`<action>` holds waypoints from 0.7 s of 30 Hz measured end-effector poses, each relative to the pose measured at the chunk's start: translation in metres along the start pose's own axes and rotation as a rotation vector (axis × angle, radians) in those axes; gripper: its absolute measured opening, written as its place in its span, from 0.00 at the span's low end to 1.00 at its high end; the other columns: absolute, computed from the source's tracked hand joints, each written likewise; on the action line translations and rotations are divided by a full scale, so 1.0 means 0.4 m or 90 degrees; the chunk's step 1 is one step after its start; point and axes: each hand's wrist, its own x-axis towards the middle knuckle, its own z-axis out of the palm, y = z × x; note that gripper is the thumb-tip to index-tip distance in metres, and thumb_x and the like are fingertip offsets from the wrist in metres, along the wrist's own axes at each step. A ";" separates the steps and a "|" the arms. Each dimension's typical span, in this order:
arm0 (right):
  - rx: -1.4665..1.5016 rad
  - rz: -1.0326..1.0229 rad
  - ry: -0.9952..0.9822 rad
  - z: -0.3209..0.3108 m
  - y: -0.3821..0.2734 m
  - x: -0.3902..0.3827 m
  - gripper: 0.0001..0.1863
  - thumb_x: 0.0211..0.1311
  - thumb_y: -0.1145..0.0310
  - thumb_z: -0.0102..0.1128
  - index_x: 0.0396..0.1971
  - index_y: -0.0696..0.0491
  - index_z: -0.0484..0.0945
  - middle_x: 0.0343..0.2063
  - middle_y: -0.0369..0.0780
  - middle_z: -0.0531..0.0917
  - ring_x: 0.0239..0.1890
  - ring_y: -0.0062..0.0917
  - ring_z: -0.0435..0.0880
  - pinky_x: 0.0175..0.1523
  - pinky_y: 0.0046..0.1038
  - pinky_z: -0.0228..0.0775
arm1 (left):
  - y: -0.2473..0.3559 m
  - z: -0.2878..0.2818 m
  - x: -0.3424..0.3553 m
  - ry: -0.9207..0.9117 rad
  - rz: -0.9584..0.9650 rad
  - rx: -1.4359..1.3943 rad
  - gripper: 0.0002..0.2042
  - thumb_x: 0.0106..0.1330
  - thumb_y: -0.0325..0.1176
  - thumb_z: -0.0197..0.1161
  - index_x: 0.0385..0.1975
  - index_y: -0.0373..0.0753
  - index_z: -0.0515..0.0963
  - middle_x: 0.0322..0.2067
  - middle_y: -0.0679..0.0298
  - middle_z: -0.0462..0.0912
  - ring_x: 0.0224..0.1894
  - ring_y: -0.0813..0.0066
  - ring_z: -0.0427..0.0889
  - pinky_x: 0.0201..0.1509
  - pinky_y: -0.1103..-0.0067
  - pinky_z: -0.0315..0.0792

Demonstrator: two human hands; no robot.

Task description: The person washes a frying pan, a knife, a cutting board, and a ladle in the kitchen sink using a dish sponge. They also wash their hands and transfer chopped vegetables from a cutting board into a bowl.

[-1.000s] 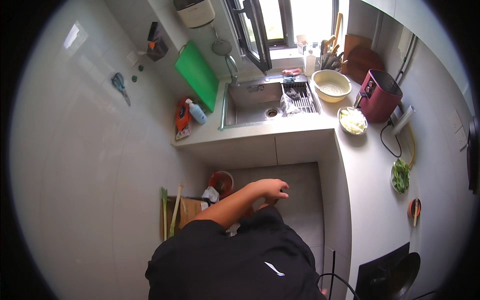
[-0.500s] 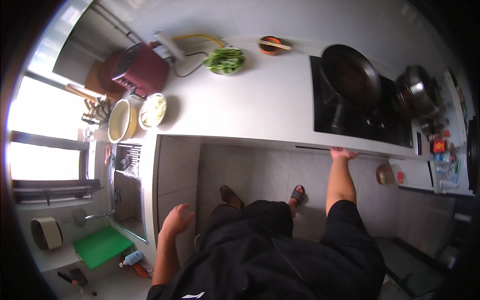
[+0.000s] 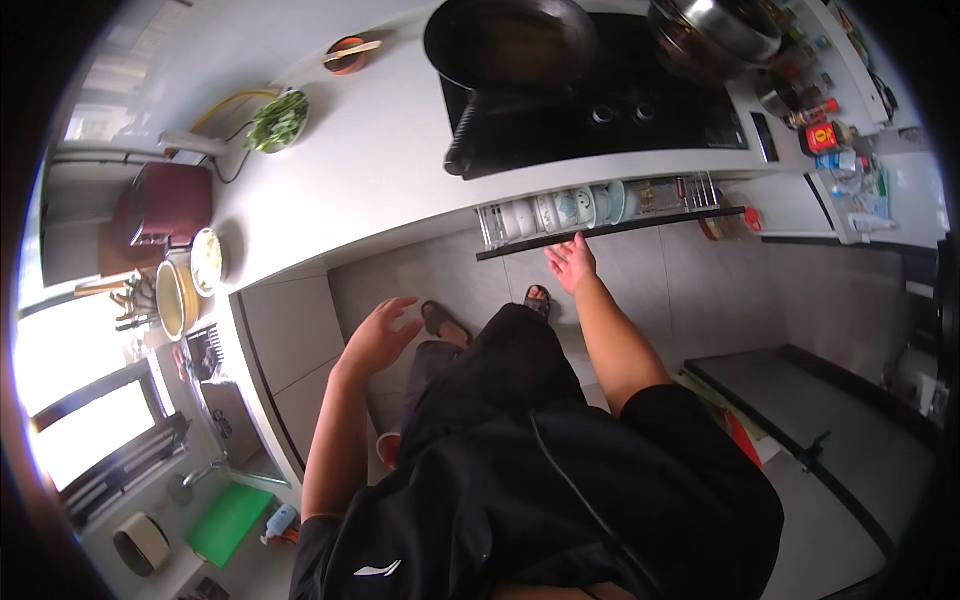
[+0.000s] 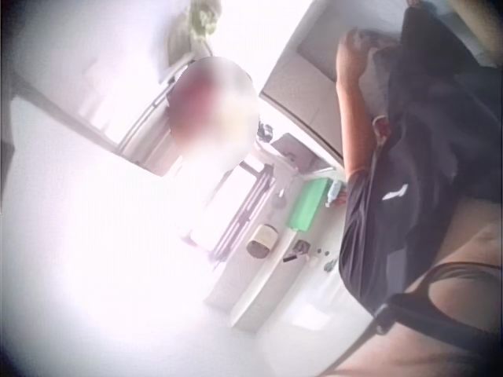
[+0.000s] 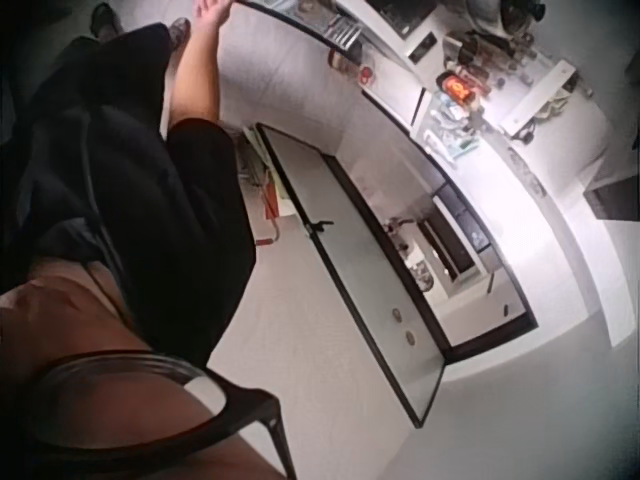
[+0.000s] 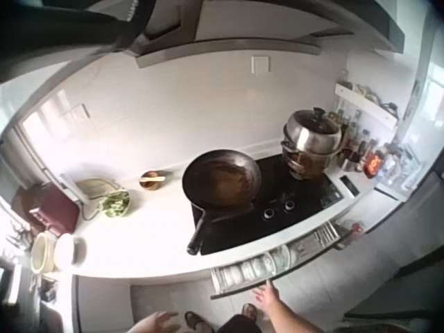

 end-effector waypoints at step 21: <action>-0.325 0.033 0.227 -0.397 0.099 -0.285 0.25 0.74 0.45 0.47 0.42 0.56 0.75 0.36 0.40 0.86 0.28 0.19 0.83 0.20 0.18 0.60 | -0.040 0.651 0.597 -0.155 0.054 0.242 0.20 0.67 0.45 0.56 0.57 0.46 0.76 0.60 0.61 0.75 0.63 0.57 0.71 0.68 0.65 0.65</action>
